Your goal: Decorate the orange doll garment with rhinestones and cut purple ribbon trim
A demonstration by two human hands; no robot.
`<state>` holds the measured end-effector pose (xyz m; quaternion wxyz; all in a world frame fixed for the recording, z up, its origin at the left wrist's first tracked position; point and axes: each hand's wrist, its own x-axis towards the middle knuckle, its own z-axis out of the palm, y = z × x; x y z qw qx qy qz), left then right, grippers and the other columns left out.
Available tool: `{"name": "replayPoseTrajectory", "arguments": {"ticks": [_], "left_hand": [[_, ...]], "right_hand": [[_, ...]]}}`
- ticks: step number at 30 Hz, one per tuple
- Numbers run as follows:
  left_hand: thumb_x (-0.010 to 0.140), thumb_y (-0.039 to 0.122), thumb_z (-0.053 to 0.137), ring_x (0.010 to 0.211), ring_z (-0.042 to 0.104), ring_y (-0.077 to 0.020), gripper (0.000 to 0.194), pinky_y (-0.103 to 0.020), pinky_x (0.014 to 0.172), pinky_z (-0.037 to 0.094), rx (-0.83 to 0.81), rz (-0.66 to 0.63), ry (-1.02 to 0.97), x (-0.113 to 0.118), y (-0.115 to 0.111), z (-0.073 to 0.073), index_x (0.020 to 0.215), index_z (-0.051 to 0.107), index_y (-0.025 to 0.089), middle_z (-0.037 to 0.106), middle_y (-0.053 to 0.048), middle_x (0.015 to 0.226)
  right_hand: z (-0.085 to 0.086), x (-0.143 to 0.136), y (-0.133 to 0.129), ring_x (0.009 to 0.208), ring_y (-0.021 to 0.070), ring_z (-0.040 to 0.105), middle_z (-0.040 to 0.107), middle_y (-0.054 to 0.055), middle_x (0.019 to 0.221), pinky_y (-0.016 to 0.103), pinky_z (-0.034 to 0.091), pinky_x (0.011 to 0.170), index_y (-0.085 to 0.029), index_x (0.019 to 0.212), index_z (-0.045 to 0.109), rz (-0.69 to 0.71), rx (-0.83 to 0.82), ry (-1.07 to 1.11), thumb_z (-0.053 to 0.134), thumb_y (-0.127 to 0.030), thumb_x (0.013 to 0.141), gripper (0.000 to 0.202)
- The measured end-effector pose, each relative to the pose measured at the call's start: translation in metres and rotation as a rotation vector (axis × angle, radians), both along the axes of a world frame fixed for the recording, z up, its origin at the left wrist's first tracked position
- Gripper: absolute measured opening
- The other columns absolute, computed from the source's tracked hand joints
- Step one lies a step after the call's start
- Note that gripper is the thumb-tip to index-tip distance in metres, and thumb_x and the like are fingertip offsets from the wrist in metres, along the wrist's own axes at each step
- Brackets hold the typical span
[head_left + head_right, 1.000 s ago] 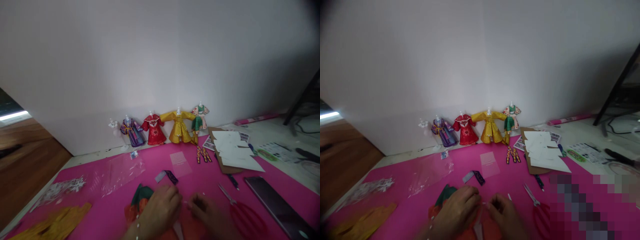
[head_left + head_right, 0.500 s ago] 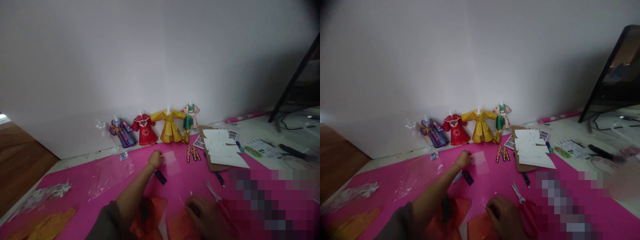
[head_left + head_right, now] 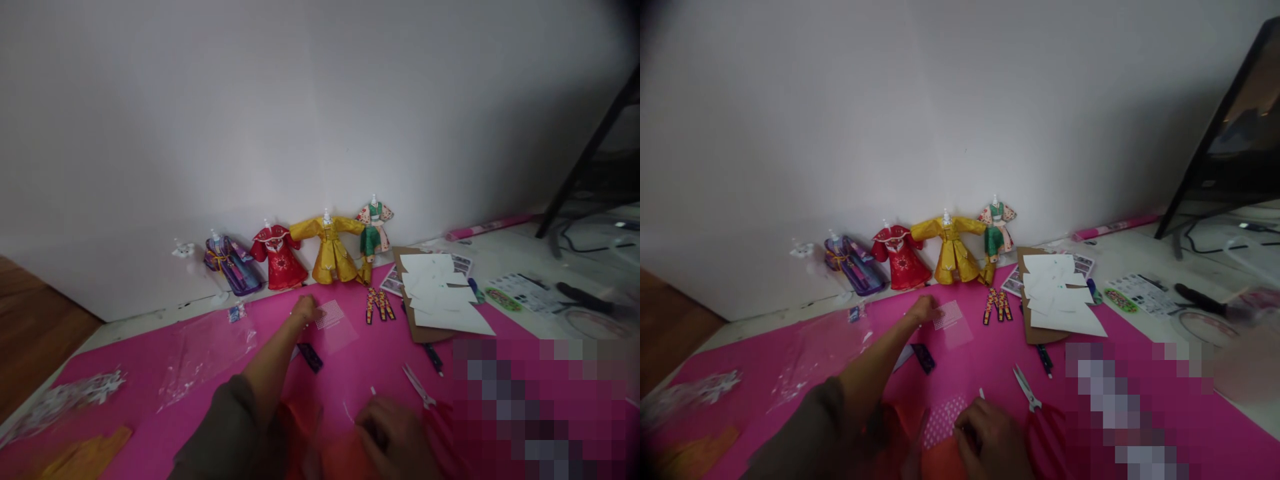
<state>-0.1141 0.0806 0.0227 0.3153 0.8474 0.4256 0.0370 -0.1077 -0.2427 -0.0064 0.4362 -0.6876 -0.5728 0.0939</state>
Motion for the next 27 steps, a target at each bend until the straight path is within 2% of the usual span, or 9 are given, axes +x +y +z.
{"name": "replayPoseTrajectory", "arguments": {"ticks": [6, 14, 20, 24, 27], "left_hand": [[0.091, 0.031, 0.062, 0.098, 0.065, -0.0243, 0.029, -0.043, 0.081, 0.056, -0.166, 0.12, -0.054, -0.007, 0.004, -0.001, 0.116, 0.061, 0.016, 0.064, -0.008, 0.117], [0.092, 0.03, 0.061, 0.092, 0.066, -0.0213, 0.028, -0.04, 0.076, 0.058, -0.487, 0.267, -0.381, -0.035, -0.008, 0.003, 0.117, 0.06, 0.016, 0.065, -0.008, 0.114], [0.093, 0.031, 0.06, 0.093, 0.066, -0.0216, 0.029, -0.041, 0.077, 0.057, -0.767, 0.332, -0.609, -0.065, -0.039, 0.022, 0.117, 0.06, 0.016, 0.065, -0.008, 0.115], [0.093, 0.032, 0.06, 0.09, 0.066, -0.0206, 0.028, -0.039, 0.076, 0.058, -0.934, 0.346, -0.709, -0.093, -0.06, 0.039, 0.115, 0.061, 0.016, 0.066, -0.008, 0.112], [0.093, 0.031, 0.06, 0.088, 0.067, -0.0196, 0.024, -0.038, 0.074, 0.058, -1.039, 0.352, -0.77, -0.116, -0.079, 0.05, 0.111, 0.062, 0.015, 0.067, -0.007, 0.109]], "right_hand": [[0.0, -0.001, 0.001, 0.055, 0.0142, 0.055, 0.059, 0.0, 0.064, 0.024, 0.037, 0.052, -0.02, 0.072, 0.06, -0.006, -0.002, 0.021, 0.051, -0.011, 0.082, 0.016], [0.008, -0.003, -0.001, 0.054, 0.0155, 0.055, 0.061, 0.0, 0.063, 0.025, 0.04, 0.053, -0.02, 0.07, 0.062, -0.084, 0.022, 0.068, 0.052, -0.018, 0.086, 0.018], [0.006, -0.004, -0.003, 0.056, 0.0164, 0.058, 0.063, 0.0, 0.064, 0.025, 0.045, 0.054, -0.021, 0.072, 0.062, -0.118, 0.112, 0.123, 0.055, -0.027, 0.089, 0.019], [0.004, 0.002, -0.01, 0.06, 0.0179, 0.062, 0.064, 0.001, 0.07, 0.027, 0.052, 0.057, -0.022, 0.08, 0.062, -0.132, 0.181, 0.167, 0.053, -0.03, 0.092, 0.017], [0.003, 0.009, -0.019, 0.085, 0.0248, 0.069, 0.07, 0.008, 0.094, 0.035, 0.058, 0.072, -0.022, 0.095, 0.063, -0.179, 0.227, 0.185, 0.058, -0.033, 0.09, 0.014]]}}
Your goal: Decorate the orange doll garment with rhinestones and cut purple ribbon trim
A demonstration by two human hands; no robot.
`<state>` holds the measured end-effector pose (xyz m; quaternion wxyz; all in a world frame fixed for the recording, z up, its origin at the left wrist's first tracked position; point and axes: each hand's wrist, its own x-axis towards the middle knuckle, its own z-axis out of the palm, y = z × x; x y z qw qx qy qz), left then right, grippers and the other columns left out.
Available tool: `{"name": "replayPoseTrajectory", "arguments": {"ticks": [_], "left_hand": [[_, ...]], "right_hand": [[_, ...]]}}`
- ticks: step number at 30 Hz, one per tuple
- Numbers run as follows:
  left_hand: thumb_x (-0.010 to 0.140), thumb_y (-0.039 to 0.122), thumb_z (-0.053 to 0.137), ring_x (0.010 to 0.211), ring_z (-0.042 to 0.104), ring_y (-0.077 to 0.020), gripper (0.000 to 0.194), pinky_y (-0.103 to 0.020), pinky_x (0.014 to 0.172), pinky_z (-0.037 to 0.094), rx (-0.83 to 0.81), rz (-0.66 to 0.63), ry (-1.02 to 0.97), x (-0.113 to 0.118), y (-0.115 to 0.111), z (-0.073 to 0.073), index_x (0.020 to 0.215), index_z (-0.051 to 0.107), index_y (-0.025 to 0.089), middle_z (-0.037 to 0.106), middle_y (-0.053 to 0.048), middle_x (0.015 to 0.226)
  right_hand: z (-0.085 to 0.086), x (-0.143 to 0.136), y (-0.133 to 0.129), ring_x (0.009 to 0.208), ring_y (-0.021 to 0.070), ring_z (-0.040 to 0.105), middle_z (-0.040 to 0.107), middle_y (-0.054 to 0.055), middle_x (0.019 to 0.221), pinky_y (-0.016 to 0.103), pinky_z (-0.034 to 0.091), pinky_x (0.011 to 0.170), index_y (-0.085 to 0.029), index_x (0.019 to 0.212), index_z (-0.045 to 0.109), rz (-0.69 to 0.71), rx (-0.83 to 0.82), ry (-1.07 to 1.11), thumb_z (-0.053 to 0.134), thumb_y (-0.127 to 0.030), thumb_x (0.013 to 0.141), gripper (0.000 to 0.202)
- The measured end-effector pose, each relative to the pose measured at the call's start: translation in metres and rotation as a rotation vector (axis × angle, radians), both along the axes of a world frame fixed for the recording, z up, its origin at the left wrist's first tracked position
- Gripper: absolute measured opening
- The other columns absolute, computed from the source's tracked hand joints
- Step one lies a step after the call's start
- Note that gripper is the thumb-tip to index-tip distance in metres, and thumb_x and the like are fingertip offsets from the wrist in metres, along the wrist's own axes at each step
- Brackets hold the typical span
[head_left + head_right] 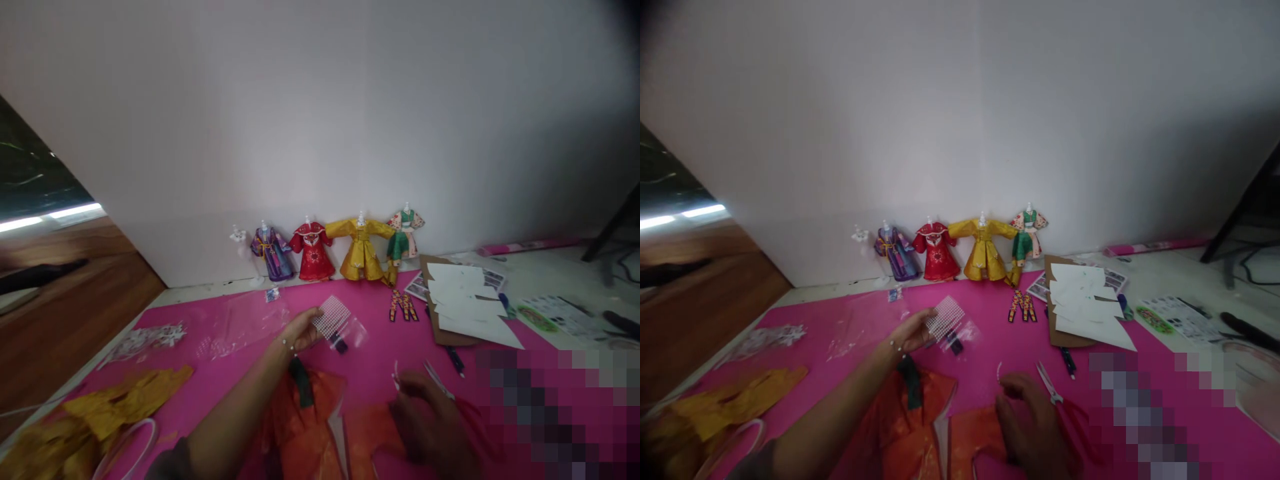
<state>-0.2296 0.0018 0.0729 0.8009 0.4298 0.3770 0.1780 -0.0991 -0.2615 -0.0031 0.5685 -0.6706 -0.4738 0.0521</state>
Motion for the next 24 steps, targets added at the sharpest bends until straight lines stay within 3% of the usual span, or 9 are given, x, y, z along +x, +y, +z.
{"name": "replayPoseTrajectory", "arguments": {"ticks": [3, 6, 8, 10, 13, 19, 22, 24], "left_hand": [[0.092, 0.024, 0.06, 0.083, 0.067, -0.0177, 0.014, -0.035, 0.073, 0.057, -0.079, -0.01, -0.073, -0.022, -0.029, 0.01, 0.099, 0.064, 0.013, 0.069, -0.006, 0.101], [0.084, 0.008, 0.06, 0.078, 0.069, -0.0153, 0.011, -0.028, 0.075, 0.056, -0.15, -0.032, -0.139, -0.042, -0.067, 0.014, 0.094, 0.067, 0.011, 0.072, -0.006, 0.09], [0.077, 0.005, 0.063, 0.073, 0.069, -0.014, 0.015, -0.023, 0.07, 0.054, -0.188, -0.034, -0.163, -0.053, -0.092, 0.013, 0.089, 0.068, 0.01, 0.072, -0.005, 0.083], [0.071, 0.006, 0.069, 0.066, 0.067, -0.0128, 0.012, -0.021, 0.063, 0.053, -0.22, -0.027, -0.18, -0.062, -0.113, 0.009, 0.083, 0.068, 0.011, 0.07, -0.004, 0.075], [0.07, 0.015, 0.074, 0.071, 0.069, -0.0157, 0.011, -0.023, 0.067, 0.053, -0.259, -0.004, -0.205, -0.071, -0.137, 0.003, 0.078, 0.067, 0.012, 0.071, -0.005, 0.075], [0.074, 0.052, 0.071, 0.112, 0.063, -0.0345, 0.043, -0.043, 0.088, 0.052, -0.303, -0.001, -0.374, -0.085, -0.181, -0.011, 0.102, 0.07, 0.02, 0.07, -0.014, 0.112], [0.068, 0.041, 0.081, 0.111, 0.064, -0.0341, 0.05, -0.043, 0.086, 0.053, -0.288, -0.01, -0.361, -0.093, -0.197, -0.022, 0.114, 0.067, 0.026, 0.068, -0.012, 0.12], [0.066, 0.03, 0.084, 0.105, 0.067, -0.0314, 0.055, -0.04, 0.082, 0.054, -0.238, 0.031, -0.306, -0.097, -0.201, -0.027, 0.118, 0.065, 0.027, 0.069, -0.011, 0.12]], "right_hand": [[0.009, -0.001, -0.007, 0.114, 0.0321, 0.061, 0.067, 0.013, 0.119, 0.049, 0.052, 0.093, -0.024, 0.109, 0.062, -0.032, 0.004, 0.051, 0.064, -0.035, 0.087, 0.025], [0.027, -0.015, -0.008, 0.121, 0.0321, 0.058, 0.064, 0.013, 0.128, 0.052, 0.049, 0.098, -0.026, 0.115, 0.059, 0.054, 0.0, 0.315, 0.066, -0.037, 0.086, 0.032], [0.038, -0.028, -0.005, 0.108, 0.0296, 0.066, 0.067, 0.013, 0.122, 0.047, 0.056, 0.087, -0.026, 0.114, 0.057, 0.143, 0.03, 0.544, 0.069, -0.04, 0.084, 0.035], [0.045, -0.041, -0.003, 0.084, 0.0251, 0.072, 0.073, 0.01, 0.104, 0.039, 0.061, 0.07, -0.026, 0.111, 0.056, 0.182, 0.059, 0.702, 0.075, -0.043, 0.079, 0.04], [0.048, -0.053, -0.003, 0.061, 0.0196, 0.068, 0.07, 0.001, 0.076, 0.032, 0.058, 0.054, -0.025, 0.107, 0.056, 0.165, 0.057, 0.796, 0.081, -0.044, 0.073, 0.047], [0.05, -0.061, -0.011, 0.061, 0.0211, 0.069, 0.069, 0.002, 0.073, 0.033, 0.06, 0.055, -0.025, 0.102, 0.057, 0.115, -0.004, 0.81, 0.084, -0.044, 0.069, 0.047], [0.046, -0.066, -0.012, 0.063, 0.0208, 0.068, 0.069, 0.001, 0.075, 0.032, 0.06, 0.056, -0.026, 0.104, 0.057, 0.072, 0.019, 0.828, 0.084, -0.044, 0.069, 0.048], [0.042, -0.068, -0.013, 0.065, 0.0206, 0.069, 0.068, 0.001, 0.077, 0.032, 0.06, 0.058, -0.026, 0.104, 0.056, 0.115, -0.01, 0.83, 0.085, -0.042, 0.07, 0.048]]}}
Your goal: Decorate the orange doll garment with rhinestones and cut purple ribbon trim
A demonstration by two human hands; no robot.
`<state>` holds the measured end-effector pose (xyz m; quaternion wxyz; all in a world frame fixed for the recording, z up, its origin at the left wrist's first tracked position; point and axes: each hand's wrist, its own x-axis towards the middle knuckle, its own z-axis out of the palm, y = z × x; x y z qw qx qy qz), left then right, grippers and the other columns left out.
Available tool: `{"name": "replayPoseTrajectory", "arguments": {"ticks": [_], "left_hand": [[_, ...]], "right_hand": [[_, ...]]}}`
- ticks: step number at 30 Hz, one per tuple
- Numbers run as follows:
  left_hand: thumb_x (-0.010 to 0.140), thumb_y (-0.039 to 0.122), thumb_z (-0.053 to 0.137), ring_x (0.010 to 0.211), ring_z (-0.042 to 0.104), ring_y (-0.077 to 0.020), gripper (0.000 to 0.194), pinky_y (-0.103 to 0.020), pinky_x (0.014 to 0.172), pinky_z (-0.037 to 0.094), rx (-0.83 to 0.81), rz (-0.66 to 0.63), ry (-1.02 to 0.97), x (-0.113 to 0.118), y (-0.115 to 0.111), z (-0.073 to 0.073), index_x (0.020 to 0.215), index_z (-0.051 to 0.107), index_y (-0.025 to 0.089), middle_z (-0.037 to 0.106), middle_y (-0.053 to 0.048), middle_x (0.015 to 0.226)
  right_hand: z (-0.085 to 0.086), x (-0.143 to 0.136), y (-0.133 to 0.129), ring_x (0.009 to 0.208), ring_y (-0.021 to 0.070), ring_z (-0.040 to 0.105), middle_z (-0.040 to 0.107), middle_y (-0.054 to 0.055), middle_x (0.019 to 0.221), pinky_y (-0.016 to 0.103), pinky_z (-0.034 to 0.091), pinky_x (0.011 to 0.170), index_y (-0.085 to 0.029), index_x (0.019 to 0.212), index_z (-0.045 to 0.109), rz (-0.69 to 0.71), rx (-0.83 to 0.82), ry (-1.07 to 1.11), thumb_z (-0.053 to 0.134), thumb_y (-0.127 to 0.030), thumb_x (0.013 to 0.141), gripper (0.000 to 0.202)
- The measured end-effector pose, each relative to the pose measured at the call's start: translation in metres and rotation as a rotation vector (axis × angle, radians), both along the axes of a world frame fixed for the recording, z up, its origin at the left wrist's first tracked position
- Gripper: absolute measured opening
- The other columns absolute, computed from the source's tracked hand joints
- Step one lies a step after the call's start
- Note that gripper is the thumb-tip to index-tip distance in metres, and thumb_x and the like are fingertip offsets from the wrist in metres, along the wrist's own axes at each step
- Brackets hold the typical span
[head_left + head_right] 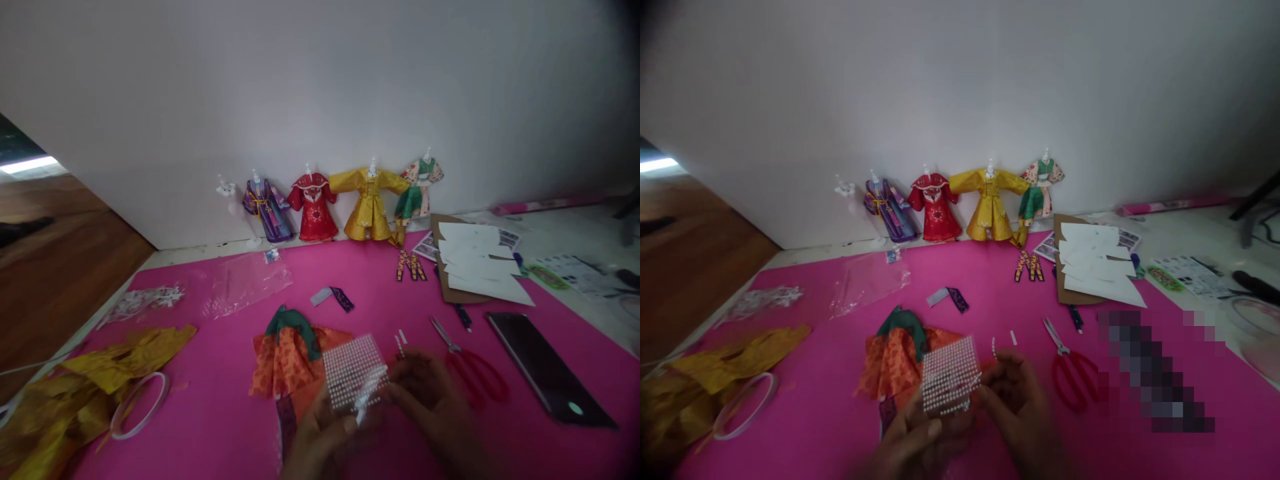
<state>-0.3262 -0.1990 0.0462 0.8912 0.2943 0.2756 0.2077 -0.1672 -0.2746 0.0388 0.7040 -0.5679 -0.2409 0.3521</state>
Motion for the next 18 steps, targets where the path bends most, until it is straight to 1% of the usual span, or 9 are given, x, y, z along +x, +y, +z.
{"name": "replayPoseTrajectory", "arguments": {"ticks": [2, 4, 6, 10, 14, 18], "left_hand": [[0.067, 0.026, 0.084, 0.097, 0.07, -0.0282, 0.055, -0.035, 0.075, 0.055, 0.056, 0.042, 0.067, -0.001, 0.0, 0.0, 0.118, 0.064, 0.026, 0.07, -0.011, 0.118], [0.068, 0.025, 0.084, 0.09, 0.072, -0.0259, 0.053, -0.03, 0.067, 0.055, 0.097, 0.052, 0.122, -0.002, 0.001, 0.002, 0.117, 0.064, 0.025, 0.072, -0.01, 0.114], [0.066, 0.025, 0.084, 0.087, 0.072, -0.0251, 0.052, -0.028, 0.063, 0.055, 0.123, 0.046, 0.157, -0.002, 0.002, 0.004, 0.114, 0.065, 0.025, 0.074, -0.009, 0.108], [0.065, 0.026, 0.085, 0.085, 0.072, -0.0244, 0.05, -0.028, 0.063, 0.055, 0.169, 0.05, 0.155, -0.004, 0.0, 0.006, 0.111, 0.065, 0.025, 0.075, -0.006, 0.1], [0.066, 0.025, 0.084, 0.085, 0.071, -0.0232, 0.05, -0.03, 0.067, 0.056, 0.199, 0.038, 0.14, -0.006, -0.002, 0.007, 0.112, 0.065, 0.024, 0.075, -0.007, 0.098], [0.067, 0.021, 0.083, 0.077, 0.069, -0.0193, 0.048, -0.027, 0.06, 0.054, 0.161, 0.037, 0.086, -0.006, -0.004, 0.012, 0.112, 0.067, 0.026, 0.075, -0.004, 0.095]], "right_hand": [[-0.003, -0.002, -0.002, 0.069, 0.0192, 0.068, 0.068, 0.0, 0.08, 0.03, 0.06, 0.062, -0.026, 0.106, 0.056, 0.041, -0.017, -0.001, 0.084, -0.04, 0.072, 0.046], [-0.005, -0.003, -0.003, 0.071, 0.0176, 0.068, 0.067, -0.001, 0.082, 0.028, 0.059, 0.064, -0.027, 0.106, 0.055, 0.074, -0.034, 0.01, 0.083, -0.038, 0.073, 0.044], [-0.004, -0.005, -0.005, 0.069, 0.0164, 0.067, 0.066, -0.002, 0.081, 0.027, 0.059, 0.062, -0.028, 0.106, 0.055, 0.062, -0.044, 0.021, 0.084, -0.038, 0.073, 0.045], [-0.001, -0.008, -0.006, 0.065, 0.0156, 0.066, 0.065, -0.003, 0.079, 0.026, 0.058, 0.059, -0.029, 0.107, 0.055, 0.025, -0.039, 0.032, 0.084, -0.042, 0.072, 0.048], [0.002, -0.009, -0.008, 0.065, 0.0173, 0.067, 0.066, -0.002, 0.08, 0.03, 0.06, 0.06, -0.028, 0.107, 0.056, 0.031, -0.048, 0.045, 0.085, -0.044, 0.07, 0.049], [0.005, -0.008, -0.011, 0.063, 0.0177, 0.067, 0.066, -0.002, 0.079, 0.03, 0.06, 0.059, -0.028, 0.105, 0.056, 0.034, -0.067, 0.027, 0.084, -0.044, 0.071, 0.047]]}}
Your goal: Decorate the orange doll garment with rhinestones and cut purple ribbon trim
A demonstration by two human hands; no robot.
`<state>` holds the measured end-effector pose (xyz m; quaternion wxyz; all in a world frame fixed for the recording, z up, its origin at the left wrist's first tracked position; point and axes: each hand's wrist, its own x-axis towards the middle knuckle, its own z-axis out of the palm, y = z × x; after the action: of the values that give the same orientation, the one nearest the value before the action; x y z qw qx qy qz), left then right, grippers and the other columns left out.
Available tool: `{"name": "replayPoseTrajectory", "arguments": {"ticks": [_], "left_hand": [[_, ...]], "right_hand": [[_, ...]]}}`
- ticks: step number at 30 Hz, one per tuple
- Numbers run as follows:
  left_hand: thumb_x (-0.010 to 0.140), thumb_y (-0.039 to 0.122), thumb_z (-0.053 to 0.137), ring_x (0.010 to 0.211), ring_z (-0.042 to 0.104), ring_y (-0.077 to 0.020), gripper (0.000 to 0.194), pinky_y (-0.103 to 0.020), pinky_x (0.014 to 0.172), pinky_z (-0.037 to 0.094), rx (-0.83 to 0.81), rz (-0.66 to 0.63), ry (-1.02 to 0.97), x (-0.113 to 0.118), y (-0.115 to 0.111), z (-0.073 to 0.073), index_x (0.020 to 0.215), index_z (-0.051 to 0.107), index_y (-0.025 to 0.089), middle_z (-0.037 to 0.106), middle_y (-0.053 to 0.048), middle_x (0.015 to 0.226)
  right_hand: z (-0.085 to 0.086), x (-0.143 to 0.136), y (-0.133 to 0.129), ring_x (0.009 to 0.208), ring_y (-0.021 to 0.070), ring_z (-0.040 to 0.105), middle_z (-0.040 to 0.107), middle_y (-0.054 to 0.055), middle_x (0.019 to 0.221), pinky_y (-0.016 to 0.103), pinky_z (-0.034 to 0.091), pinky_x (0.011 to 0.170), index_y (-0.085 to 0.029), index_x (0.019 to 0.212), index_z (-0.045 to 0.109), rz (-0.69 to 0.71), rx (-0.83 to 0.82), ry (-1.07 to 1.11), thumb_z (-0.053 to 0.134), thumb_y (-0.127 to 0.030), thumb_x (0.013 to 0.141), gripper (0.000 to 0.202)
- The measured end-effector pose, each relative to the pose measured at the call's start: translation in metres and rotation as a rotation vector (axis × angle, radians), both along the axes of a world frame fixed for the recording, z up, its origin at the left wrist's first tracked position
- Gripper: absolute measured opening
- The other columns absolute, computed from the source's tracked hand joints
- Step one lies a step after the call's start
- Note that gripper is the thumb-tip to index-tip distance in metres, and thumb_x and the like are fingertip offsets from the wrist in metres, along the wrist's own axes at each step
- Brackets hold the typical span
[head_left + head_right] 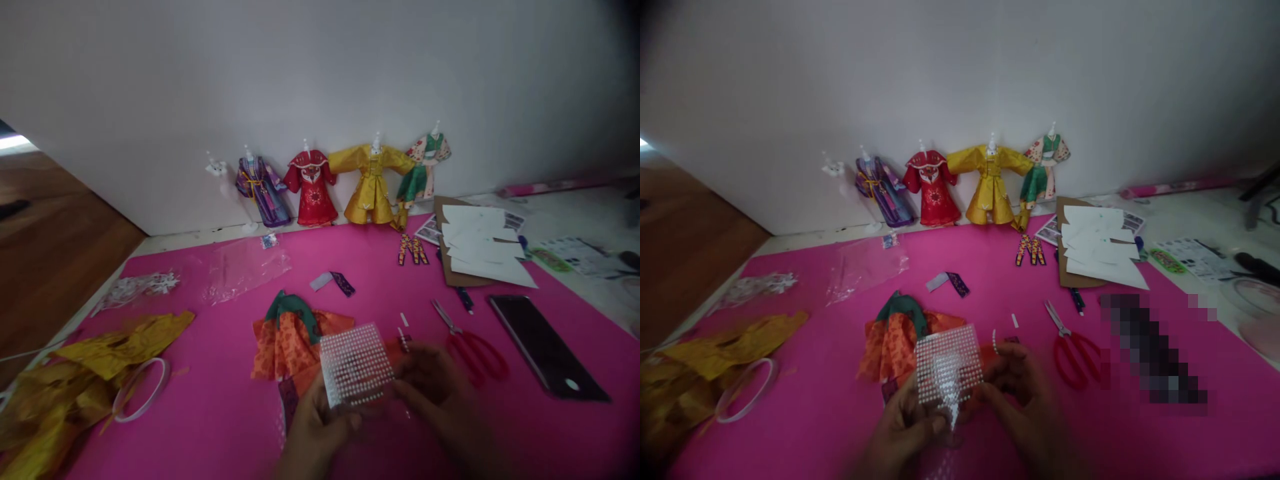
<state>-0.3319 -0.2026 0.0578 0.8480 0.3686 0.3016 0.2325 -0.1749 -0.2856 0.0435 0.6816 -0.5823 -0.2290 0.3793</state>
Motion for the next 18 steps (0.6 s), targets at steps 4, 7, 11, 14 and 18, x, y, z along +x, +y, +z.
{"name": "replayPoseTrajectory", "arguments": {"ticks": [4, 7, 11, 14, 18], "left_hand": [[0.068, 0.019, 0.08, 0.079, 0.069, -0.0204, 0.044, -0.027, 0.061, 0.053, -0.043, -0.012, -0.029, 0.0, 0.001, 0.004, 0.11, 0.068, 0.025, 0.075, -0.005, 0.094], [0.069, 0.019, 0.078, 0.089, 0.071, -0.025, 0.043, -0.027, 0.061, 0.053, -0.067, -0.023, 0.018, -0.002, 0.002, 0.004, 0.11, 0.068, 0.025, 0.074, -0.007, 0.1], [0.067, 0.02, 0.077, 0.097, 0.07, -0.0299, 0.048, -0.028, 0.06, 0.053, -0.045, 0.007, 0.012, -0.001, 0.004, 0.006, 0.114, 0.066, 0.024, 0.072, -0.01, 0.112], [0.07, 0.02, 0.075, 0.101, 0.069, -0.0313, 0.049, -0.032, 0.067, 0.055, -0.01, 0.01, 0.019, 0.0, 0.005, 0.011, 0.118, 0.064, 0.026, 0.071, -0.01, 0.117], [0.073, 0.019, 0.074, 0.103, 0.068, -0.0313, 0.05, -0.035, 0.072, 0.055, 0.034, -0.052, 0.07, -0.002, 0.006, 0.014, 0.121, 0.064, 0.03, 0.069, -0.01, 0.121]], "right_hand": [[0.0, 0.004, -0.004, 0.065, 0.0181, 0.069, 0.068, -0.002, 0.081, 0.029, 0.061, 0.059, -0.029, 0.106, 0.059, -0.001, -0.005, -0.064, 0.083, -0.04, 0.072, 0.043], [0.001, 0.011, -0.01, 0.078, 0.0193, 0.071, 0.071, 0.001, 0.094, 0.029, 0.062, 0.069, -0.031, 0.103, 0.062, 0.012, -0.043, -0.128, 0.079, -0.039, 0.076, 0.033], [0.003, 0.026, -0.02, 0.095, 0.0221, 0.066, 0.069, 0.003, 0.107, 0.028, 0.057, 0.079, -0.032, 0.101, 0.065, 0.003, -0.121, -0.254, 0.073, -0.038, 0.08, 0.023], [0.007, 0.032, -0.025, 0.086, 0.0213, 0.061, 0.064, 0.001, 0.092, 0.027, 0.053, 0.071, -0.031, 0.091, 0.064, -0.015, -0.152, -0.352, 0.069, -0.036, 0.082, 0.011], [0.023, 0.025, -0.025, 0.065, 0.019, 0.052, 0.053, -0.002, 0.072, 0.027, 0.045, 0.058, -0.03, 0.075, 0.06, 0.095, -0.144, -0.391, 0.066, -0.035, 0.084, 0.012]]}}
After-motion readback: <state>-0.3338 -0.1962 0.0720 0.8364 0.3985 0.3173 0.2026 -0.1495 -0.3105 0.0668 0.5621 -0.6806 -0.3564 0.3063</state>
